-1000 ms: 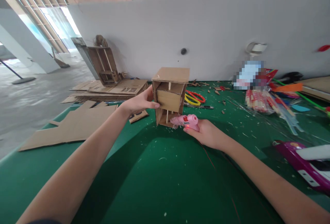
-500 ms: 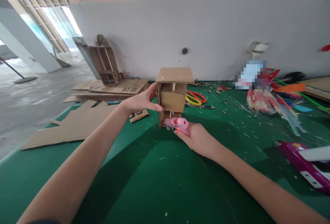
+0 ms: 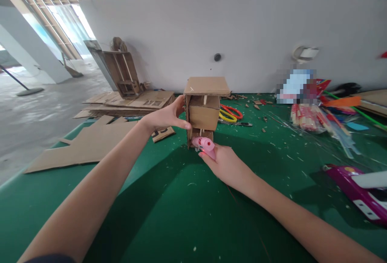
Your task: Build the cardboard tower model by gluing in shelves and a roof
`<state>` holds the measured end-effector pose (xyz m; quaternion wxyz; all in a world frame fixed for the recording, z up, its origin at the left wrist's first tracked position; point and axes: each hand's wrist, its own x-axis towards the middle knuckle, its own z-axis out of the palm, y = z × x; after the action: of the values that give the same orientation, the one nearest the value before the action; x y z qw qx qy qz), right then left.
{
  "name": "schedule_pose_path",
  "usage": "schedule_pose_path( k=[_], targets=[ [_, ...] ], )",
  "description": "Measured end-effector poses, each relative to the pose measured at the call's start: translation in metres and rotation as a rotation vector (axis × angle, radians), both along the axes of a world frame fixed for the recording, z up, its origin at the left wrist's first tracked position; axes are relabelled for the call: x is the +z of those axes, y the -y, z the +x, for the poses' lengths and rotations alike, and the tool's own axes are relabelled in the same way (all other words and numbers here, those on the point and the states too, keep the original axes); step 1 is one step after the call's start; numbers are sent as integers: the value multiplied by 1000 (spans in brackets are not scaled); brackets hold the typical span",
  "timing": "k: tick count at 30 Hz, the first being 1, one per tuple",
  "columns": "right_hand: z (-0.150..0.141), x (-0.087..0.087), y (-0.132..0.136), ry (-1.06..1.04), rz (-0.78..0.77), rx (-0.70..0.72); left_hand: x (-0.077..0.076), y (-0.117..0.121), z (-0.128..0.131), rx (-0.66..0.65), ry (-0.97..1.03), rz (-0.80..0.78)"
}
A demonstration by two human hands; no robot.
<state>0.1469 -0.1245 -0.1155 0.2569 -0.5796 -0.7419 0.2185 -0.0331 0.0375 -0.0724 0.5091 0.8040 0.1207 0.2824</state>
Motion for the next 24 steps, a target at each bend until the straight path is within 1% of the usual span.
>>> schedule_pose_path(
  k=[6,11,16,21,24],
  targets=[
    [9,-5,0,15,-31,-18,-2,-1,-2,-15,9,-45],
    [12,-4,3,8,-35,11,-3,-4,-2,-13,2,-22],
    [13,-3,4,-16,-77,37,-3,-5,-4,-19,-15,-27],
    [13,-5,4,-33,-92,-63,-4,-6,-4,-12,-15,-16],
    [9,-5,4,-61,-100,-71,-4,-6,-3,-18,-1,-14]
  ],
)
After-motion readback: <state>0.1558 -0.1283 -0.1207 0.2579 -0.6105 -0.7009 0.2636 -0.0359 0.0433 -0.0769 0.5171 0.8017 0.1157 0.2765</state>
